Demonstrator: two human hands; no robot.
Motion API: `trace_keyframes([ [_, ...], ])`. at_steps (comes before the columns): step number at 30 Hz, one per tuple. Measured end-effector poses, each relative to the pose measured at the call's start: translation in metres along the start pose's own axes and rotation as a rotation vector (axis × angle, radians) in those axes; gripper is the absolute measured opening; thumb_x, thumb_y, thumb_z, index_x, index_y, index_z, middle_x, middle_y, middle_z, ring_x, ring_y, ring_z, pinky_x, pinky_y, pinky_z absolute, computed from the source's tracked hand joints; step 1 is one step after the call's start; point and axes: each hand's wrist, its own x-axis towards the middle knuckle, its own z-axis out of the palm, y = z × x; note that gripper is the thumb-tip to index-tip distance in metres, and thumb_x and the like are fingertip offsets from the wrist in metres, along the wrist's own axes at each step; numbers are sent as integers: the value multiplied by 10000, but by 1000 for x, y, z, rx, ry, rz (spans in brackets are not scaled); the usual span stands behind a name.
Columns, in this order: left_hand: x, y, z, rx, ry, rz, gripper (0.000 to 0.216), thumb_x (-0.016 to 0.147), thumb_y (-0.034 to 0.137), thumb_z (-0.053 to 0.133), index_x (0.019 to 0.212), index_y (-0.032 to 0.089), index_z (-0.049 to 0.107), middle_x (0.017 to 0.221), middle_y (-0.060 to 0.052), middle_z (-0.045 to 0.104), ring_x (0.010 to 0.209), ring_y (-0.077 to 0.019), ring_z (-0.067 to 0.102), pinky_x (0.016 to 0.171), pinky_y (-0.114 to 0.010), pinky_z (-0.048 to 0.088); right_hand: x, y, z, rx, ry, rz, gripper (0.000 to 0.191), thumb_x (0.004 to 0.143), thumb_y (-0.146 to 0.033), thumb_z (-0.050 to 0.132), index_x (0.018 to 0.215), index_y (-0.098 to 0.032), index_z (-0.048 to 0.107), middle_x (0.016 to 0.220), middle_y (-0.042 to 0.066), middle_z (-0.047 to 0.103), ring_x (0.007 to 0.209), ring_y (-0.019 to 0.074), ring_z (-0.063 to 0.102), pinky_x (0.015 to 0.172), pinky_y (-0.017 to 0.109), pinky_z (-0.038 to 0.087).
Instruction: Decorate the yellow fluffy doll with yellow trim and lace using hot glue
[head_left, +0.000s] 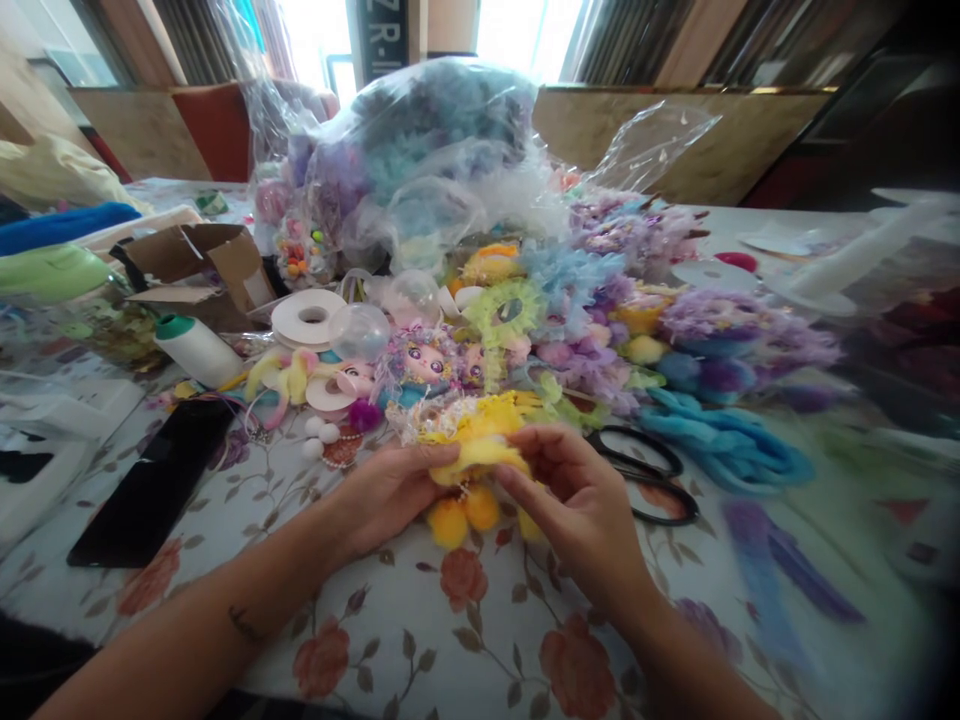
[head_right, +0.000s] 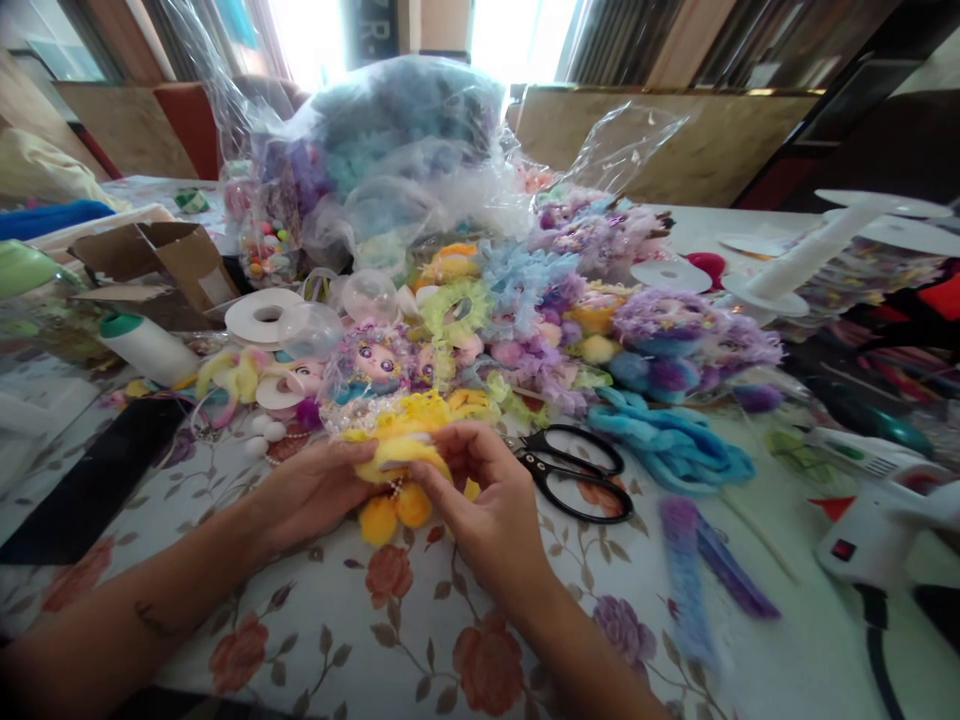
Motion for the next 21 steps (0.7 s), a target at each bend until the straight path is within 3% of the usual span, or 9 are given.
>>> trace_keyframes([
  [5,-1,-2,2,45,4,-10,255,743,214,751,964,88,759,1047,-156,749,1159,-332,616,1044,-423,441,-2,1,1,-44,11,-66,127,792,-252,755,863,-230,651,755,-14,664,640,124,603,570,213,504],
  [9,-2,-3,5,104,80,25,262,761,259,760,977,111,754,1065,-135,746,1080,-307,654,962,-392,495,-4,2,1,-180,-6,-201,68,848,-204,707,883,-231,656,798,-6,679,680,131,626,606,234,507],
  [15,0,-3,5,110,198,60,246,808,337,721,906,115,759,935,-104,758,990,-254,681,932,-325,507,-14,2,4,-455,-3,-607,257,860,-51,606,1040,-232,638,887,40,660,783,158,643,685,281,540],
  [18,0,-4,7,92,247,61,247,820,304,693,955,109,765,955,-95,764,972,-222,686,915,-280,516,-19,5,10,-576,-77,-831,325,846,-5,570,1112,-188,613,884,72,676,784,179,645,691,302,557],
  [21,0,-4,8,66,234,24,249,832,290,672,960,98,767,950,-99,767,918,-203,694,881,-258,527,-22,7,14,-653,-150,-951,302,869,-53,568,1160,-128,595,880,105,693,792,211,658,705,342,570],
])
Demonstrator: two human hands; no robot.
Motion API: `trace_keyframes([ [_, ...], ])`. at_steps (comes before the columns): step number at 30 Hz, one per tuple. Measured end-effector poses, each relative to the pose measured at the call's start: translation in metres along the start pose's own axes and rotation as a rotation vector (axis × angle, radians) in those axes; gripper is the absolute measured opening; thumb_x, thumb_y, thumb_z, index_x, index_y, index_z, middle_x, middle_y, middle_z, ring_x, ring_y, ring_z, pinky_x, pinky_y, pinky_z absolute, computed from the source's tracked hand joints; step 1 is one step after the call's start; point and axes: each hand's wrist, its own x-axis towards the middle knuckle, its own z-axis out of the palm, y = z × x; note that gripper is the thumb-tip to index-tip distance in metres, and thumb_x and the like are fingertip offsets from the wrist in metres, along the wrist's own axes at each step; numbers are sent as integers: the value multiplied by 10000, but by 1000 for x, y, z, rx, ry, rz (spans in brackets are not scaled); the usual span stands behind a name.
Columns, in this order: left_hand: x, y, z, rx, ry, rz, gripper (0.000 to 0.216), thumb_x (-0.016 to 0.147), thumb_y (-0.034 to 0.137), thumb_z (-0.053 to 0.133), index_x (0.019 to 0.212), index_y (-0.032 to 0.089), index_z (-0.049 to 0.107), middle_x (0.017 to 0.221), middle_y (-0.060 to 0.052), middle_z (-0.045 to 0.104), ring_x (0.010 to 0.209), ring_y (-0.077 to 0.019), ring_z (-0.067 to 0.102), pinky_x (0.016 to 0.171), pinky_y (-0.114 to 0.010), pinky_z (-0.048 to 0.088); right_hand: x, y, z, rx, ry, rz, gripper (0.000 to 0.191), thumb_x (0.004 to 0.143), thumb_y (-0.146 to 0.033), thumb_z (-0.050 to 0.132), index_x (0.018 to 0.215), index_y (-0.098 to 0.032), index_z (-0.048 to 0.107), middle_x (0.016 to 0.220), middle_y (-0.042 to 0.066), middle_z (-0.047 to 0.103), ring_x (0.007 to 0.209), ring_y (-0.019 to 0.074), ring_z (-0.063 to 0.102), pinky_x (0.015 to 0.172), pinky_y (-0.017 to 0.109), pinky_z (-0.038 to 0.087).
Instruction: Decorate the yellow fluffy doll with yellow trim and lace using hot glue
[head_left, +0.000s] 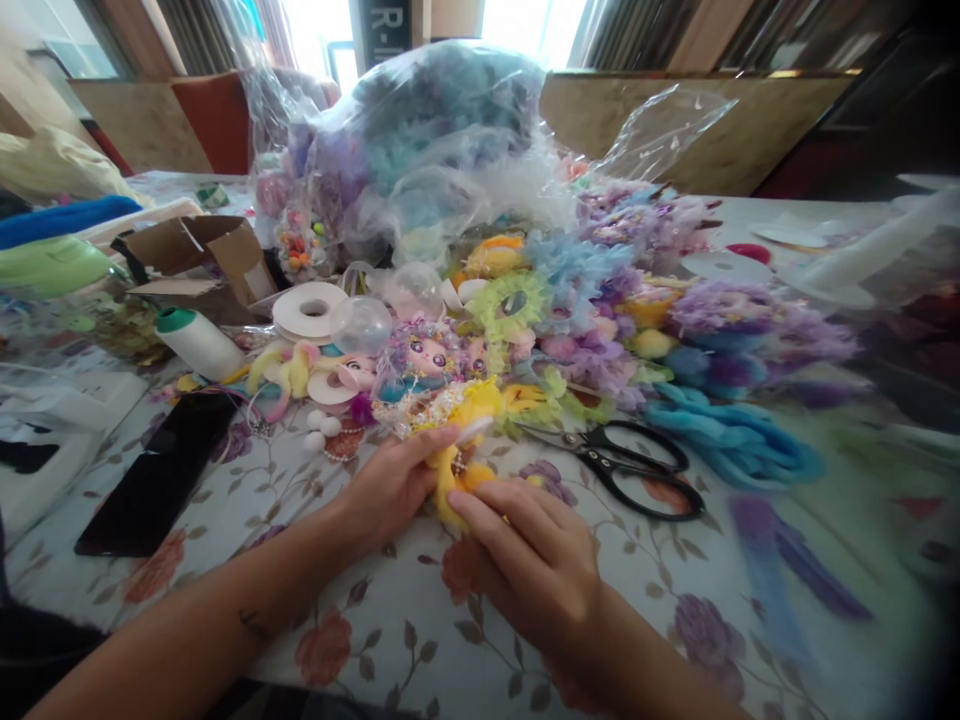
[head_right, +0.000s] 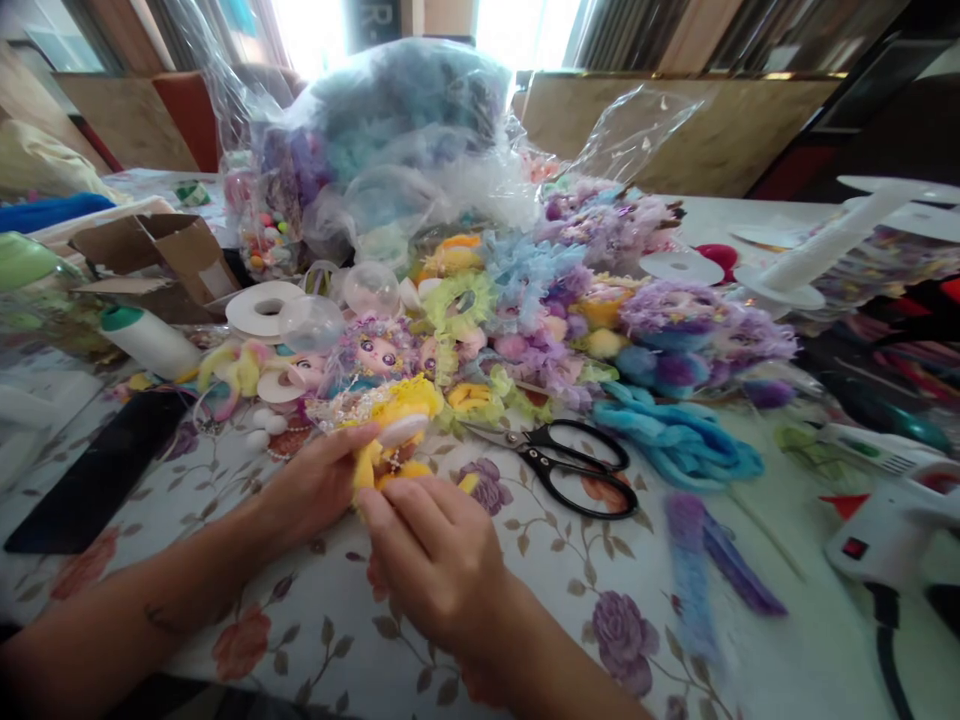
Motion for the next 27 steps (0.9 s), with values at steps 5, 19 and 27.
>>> trace_keyframes([
  [5,-2,0,-1,-45,-15,-28,231,817,292,689,911,97,768,873,-95,758,828,-188,689,823,-249,541,1,-2,2,16,-62,-48,287,870,-65,556,1154,-77,598,821,117,693,732,227,660,641,364,566],
  [19,0,11,-3,-164,38,25,302,788,133,656,1080,72,704,1030,-128,752,959,-250,707,906,-343,566,0,2,-2,224,12,295,371,880,-70,568,1221,-213,599,929,54,745,778,171,709,668,277,563],
  [27,1,21,-7,-26,-32,41,186,717,110,715,900,80,739,875,-111,771,892,-239,728,795,-268,592,15,13,-21,255,-58,285,98,865,-161,617,806,-182,693,807,55,731,699,178,678,641,300,534],
])
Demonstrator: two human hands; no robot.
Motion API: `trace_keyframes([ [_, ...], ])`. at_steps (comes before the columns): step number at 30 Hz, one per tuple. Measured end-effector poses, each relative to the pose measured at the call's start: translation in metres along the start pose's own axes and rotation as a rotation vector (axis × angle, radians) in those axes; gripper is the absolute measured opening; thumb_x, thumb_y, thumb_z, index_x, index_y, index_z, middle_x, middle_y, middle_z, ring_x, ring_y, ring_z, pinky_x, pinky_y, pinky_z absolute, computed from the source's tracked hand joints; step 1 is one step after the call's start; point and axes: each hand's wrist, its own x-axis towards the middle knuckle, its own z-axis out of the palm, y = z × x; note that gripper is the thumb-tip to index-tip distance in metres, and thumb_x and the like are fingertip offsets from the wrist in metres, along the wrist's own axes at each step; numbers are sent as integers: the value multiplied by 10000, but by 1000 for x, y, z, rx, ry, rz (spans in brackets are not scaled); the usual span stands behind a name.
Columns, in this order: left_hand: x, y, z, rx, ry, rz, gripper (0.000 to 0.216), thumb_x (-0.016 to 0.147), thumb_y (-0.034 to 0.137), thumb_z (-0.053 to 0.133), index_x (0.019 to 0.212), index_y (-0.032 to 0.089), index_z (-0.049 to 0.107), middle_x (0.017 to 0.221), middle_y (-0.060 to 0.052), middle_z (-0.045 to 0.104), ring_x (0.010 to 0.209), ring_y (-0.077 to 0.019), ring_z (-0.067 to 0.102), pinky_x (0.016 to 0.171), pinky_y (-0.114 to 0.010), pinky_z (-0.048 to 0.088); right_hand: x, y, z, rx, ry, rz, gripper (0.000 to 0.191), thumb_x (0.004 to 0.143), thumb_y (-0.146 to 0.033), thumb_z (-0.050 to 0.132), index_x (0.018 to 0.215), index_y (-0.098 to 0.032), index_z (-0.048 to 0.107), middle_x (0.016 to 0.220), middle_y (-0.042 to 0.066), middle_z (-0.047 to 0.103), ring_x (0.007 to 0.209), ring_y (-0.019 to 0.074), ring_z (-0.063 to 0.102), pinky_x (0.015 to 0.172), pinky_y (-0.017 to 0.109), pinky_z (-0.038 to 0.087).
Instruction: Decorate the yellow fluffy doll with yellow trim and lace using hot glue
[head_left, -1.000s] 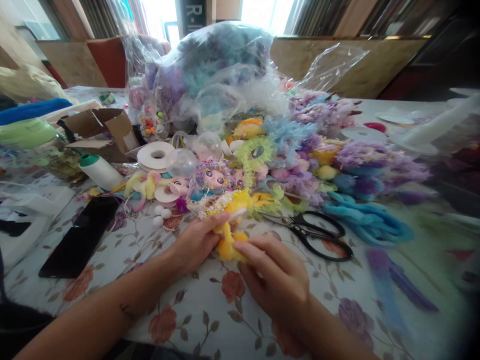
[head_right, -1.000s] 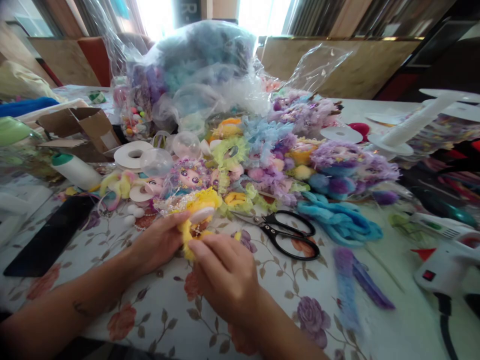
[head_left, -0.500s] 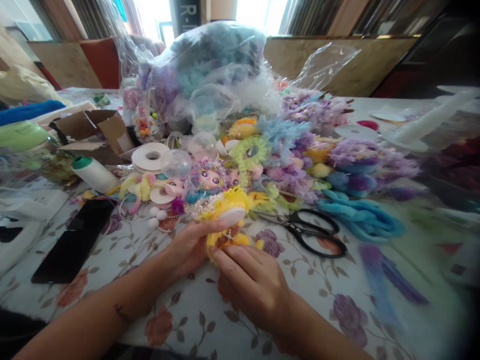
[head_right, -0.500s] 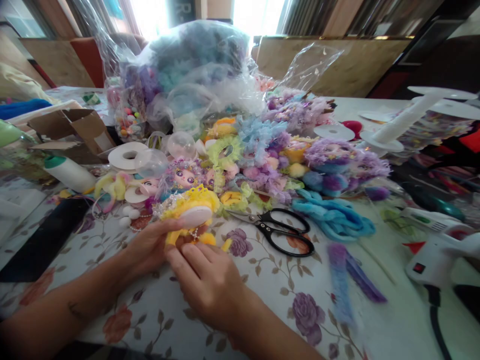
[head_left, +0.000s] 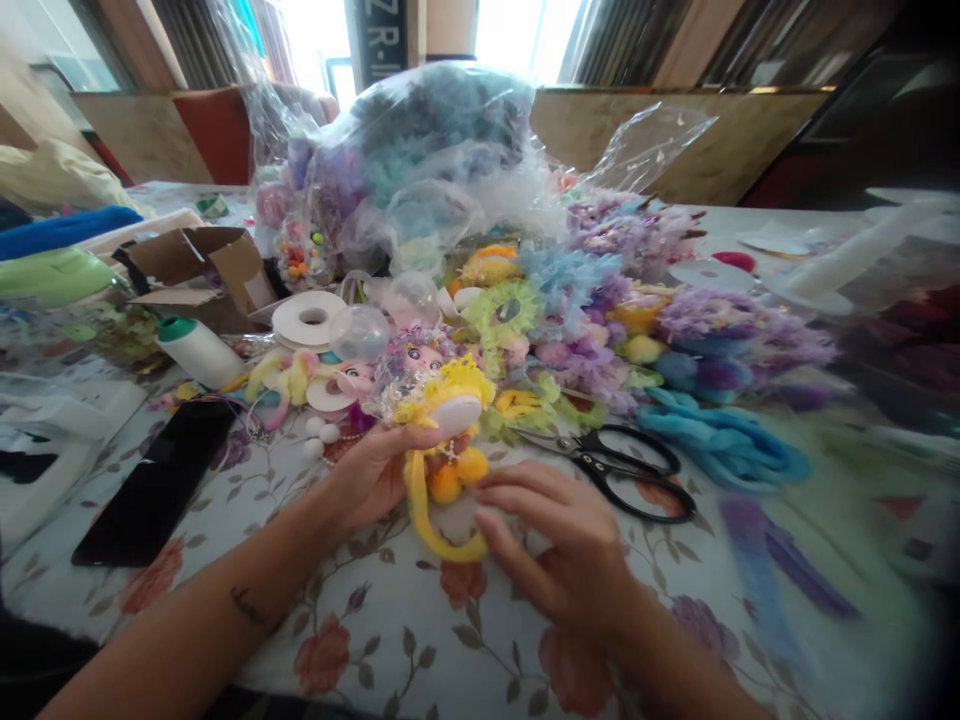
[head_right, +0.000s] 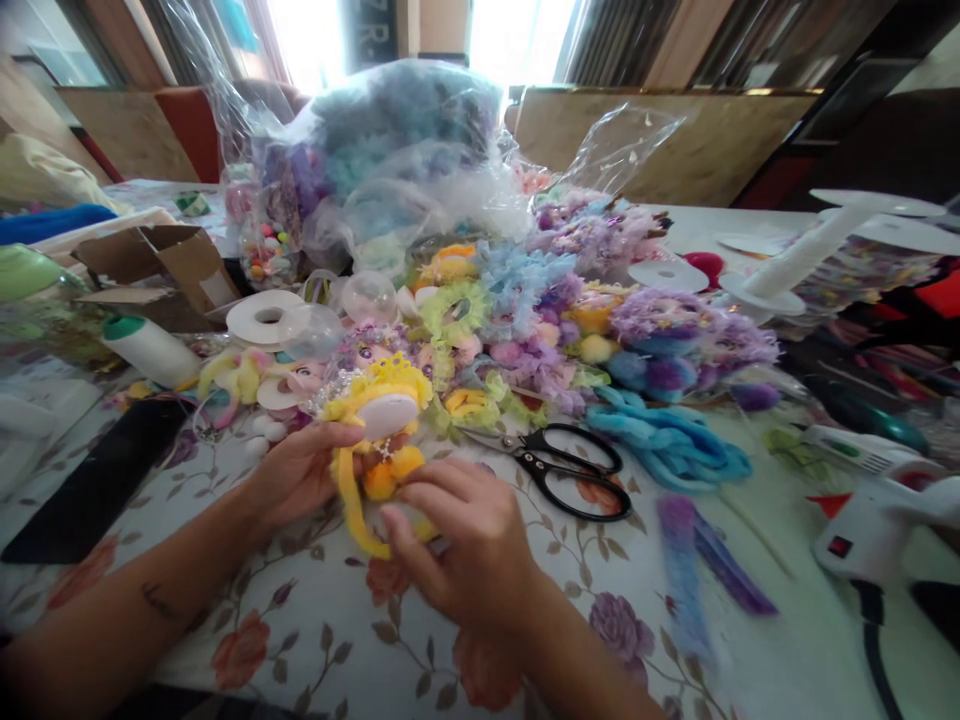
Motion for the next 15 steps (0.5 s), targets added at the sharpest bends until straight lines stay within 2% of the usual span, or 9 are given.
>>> trace_keyframes([
  [3,1,1,-1,72,-10,12,193,683,121,780,872,91,757,872,-98,777,810,-197,729,749,-214,584,-2,12,-26,-175,245,151,125,884,-166,628,802,-206,714,817,28,734,754,172,695,701,279,542],
  [5,1,0,-1,105,-12,-1,223,674,141,810,888,97,766,898,-97,779,808,-192,727,766,-217,584,-13,23,-47,-315,504,374,120,895,-239,644,833,-219,745,816,26,728,744,181,687,709,297,537],
  [7,0,-1,-1,125,-10,-34,251,670,190,840,895,103,771,920,-100,780,841,-211,727,789,-243,590,-36,36,-70,-378,784,596,154,890,-300,654,903,-196,767,784,39,714,698,183,669,711,318,534],
  [9,-1,-3,-1,139,11,-48,278,660,236,865,891,111,774,904,-98,781,833,-223,729,771,-250,594,-66,48,-92,-351,1011,750,203,859,-343,670,901,-168,764,758,43,697,677,184,659,731,343,546],
  [12,-2,-5,-1,192,72,-66,343,673,229,865,982,121,764,870,-76,782,811,-221,726,683,-218,582,-114,61,-126,-454,1059,919,278,803,-310,703,1020,-140,741,883,87,709,813,236,688,817,387,554],
  [15,-2,-6,-1,222,133,-106,424,694,156,828,1106,150,729,892,-43,783,843,-210,718,686,-209,572,-146,70,-155,-657,1121,998,373,814,-213,660,1165,-89,675,1178,158,650,1037,272,661,961,409,511],
])
